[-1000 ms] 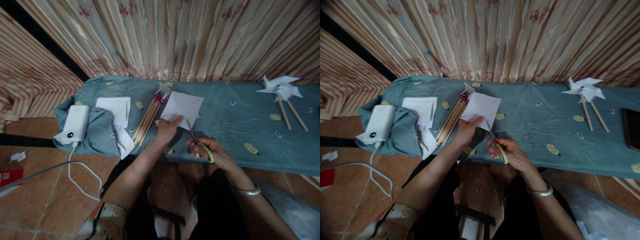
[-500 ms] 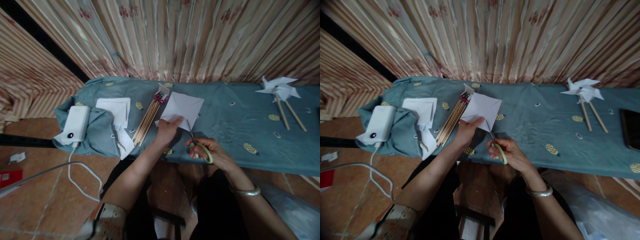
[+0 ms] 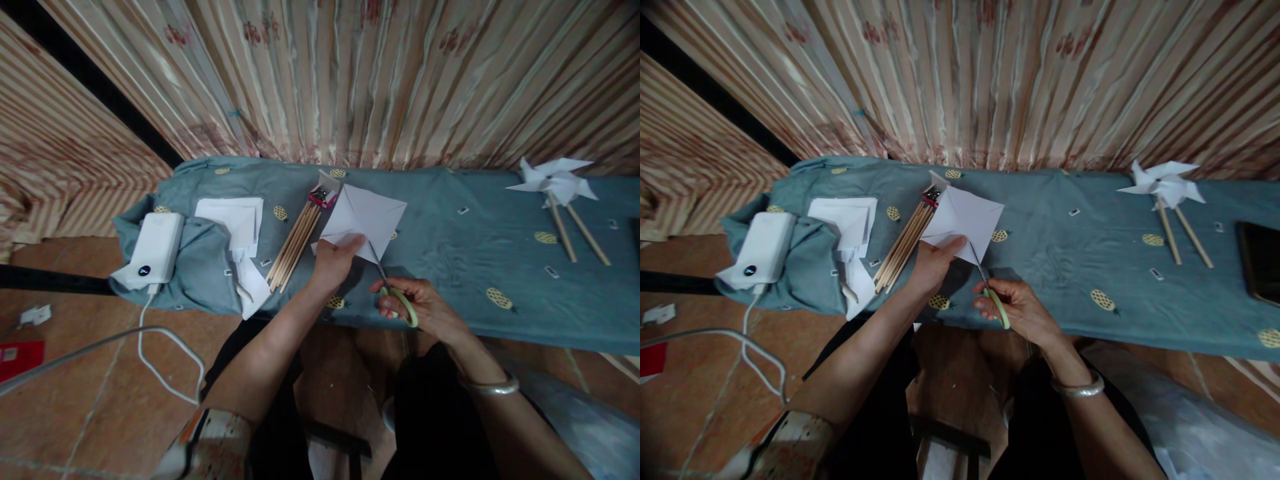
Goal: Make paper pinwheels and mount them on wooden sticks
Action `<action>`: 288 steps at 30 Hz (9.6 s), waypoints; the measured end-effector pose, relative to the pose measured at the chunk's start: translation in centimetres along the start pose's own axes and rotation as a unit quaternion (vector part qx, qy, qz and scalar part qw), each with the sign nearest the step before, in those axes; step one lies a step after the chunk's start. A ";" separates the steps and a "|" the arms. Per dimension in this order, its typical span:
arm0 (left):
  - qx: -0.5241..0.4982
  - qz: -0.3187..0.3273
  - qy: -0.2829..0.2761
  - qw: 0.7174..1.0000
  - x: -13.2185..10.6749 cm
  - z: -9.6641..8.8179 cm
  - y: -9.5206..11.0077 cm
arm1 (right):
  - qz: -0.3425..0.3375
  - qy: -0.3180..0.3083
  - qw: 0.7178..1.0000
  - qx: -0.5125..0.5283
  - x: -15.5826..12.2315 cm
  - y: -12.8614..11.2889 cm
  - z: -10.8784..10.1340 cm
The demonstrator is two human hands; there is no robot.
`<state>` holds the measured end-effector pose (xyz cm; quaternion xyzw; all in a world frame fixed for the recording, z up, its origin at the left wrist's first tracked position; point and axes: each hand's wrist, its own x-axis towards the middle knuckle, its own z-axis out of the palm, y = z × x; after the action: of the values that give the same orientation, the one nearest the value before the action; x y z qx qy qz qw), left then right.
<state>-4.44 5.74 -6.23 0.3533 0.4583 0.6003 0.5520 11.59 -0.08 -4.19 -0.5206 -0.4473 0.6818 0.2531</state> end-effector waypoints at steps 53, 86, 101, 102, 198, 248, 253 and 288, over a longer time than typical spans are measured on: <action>0.043 -0.059 0.005 0.997 -1.8 0.8 0.7 | -0.069 0.008 0.998 -0.014 -1.1 0.7 0.1; 0.033 -0.043 -0.014 0.998 -1.9 0.8 0.8 | -0.064 0.054 0.996 -0.014 -1.0 0.3 0.8; 0.022 -0.049 -0.001 0.999 -2.0 1.3 0.7 | -0.068 0.055 0.996 0.002 -1.1 0.6 0.7; 0.025 -0.049 -0.003 0.999 -2.1 1.4 0.8 | -0.066 0.055 0.996 0.000 -1.1 0.7 0.6; 0.566 0.267 -0.349 0.697 -3.8 -0.3 -1.5 | -0.321 0.231 0.693 -0.602 1.3 2.8 -3.2; 0.631 0.212 -0.167 0.728 0.4 -8.1 3.4 | -0.363 0.330 0.730 -0.476 3.5 2.5 -1.7; 0.594 0.212 -0.154 0.761 0.3 -6.5 3.5 | -0.352 0.327 0.776 -0.409 2.4 1.9 -0.2; 0.579 0.296 -0.194 0.735 -0.7 -2.0 2.1 | -0.181 0.298 0.924 0.157 0.1 1.0 -4.9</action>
<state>-6.93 4.78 -4.88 0.8309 0.4728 0.2709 0.1124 16.30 1.22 -5.37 -0.5637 -0.3253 0.4996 0.5717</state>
